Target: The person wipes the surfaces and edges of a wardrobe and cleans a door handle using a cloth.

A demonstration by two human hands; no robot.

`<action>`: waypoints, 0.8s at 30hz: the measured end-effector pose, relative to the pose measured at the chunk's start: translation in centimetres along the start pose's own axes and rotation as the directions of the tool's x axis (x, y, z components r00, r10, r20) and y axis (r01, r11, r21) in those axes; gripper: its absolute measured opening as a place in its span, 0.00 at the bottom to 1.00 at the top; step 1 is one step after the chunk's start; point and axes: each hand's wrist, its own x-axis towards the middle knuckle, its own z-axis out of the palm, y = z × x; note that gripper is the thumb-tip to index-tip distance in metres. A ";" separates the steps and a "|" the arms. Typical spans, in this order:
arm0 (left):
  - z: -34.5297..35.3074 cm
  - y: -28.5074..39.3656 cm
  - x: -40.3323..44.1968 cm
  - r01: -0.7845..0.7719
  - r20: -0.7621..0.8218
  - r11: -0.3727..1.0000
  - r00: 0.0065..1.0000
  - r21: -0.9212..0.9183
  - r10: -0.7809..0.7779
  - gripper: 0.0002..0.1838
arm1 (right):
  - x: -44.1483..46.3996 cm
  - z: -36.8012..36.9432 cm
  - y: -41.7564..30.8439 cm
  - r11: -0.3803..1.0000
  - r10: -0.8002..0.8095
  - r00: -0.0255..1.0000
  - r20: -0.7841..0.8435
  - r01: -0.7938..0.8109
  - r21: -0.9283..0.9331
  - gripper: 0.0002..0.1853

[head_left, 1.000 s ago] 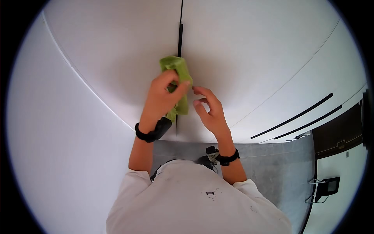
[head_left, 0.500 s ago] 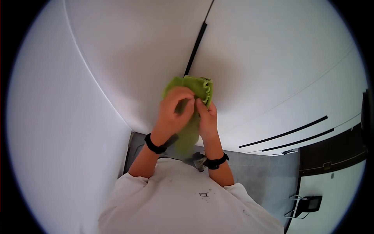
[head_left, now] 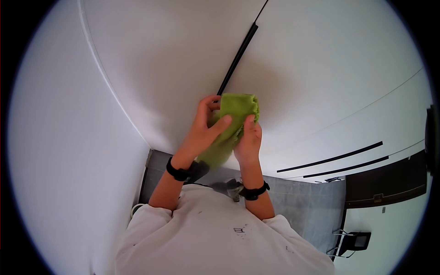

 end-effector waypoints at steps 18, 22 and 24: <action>2.8 -3.2 -1.5 0.012 0.034 0.901 0.999 -0.433 0.003 0.20 | -0.2 -0.9 -4.9 0.907 -0.365 0.928 -0.072 0.338 -0.251 0.22; 2.6 -2.8 -2.9 -0.089 0.005 0.920 0.995 -0.381 0.098 0.14 | -1.1 0.4 -5.2 0.478 -0.654 0.752 0.078 0.491 -0.728 0.20; 2.3 -2.0 -3.8 -0.232 0.038 0.970 0.973 0.073 0.229 0.16 | -1.5 0.1 -5.9 0.482 -0.601 0.785 0.151 0.506 -0.715 0.19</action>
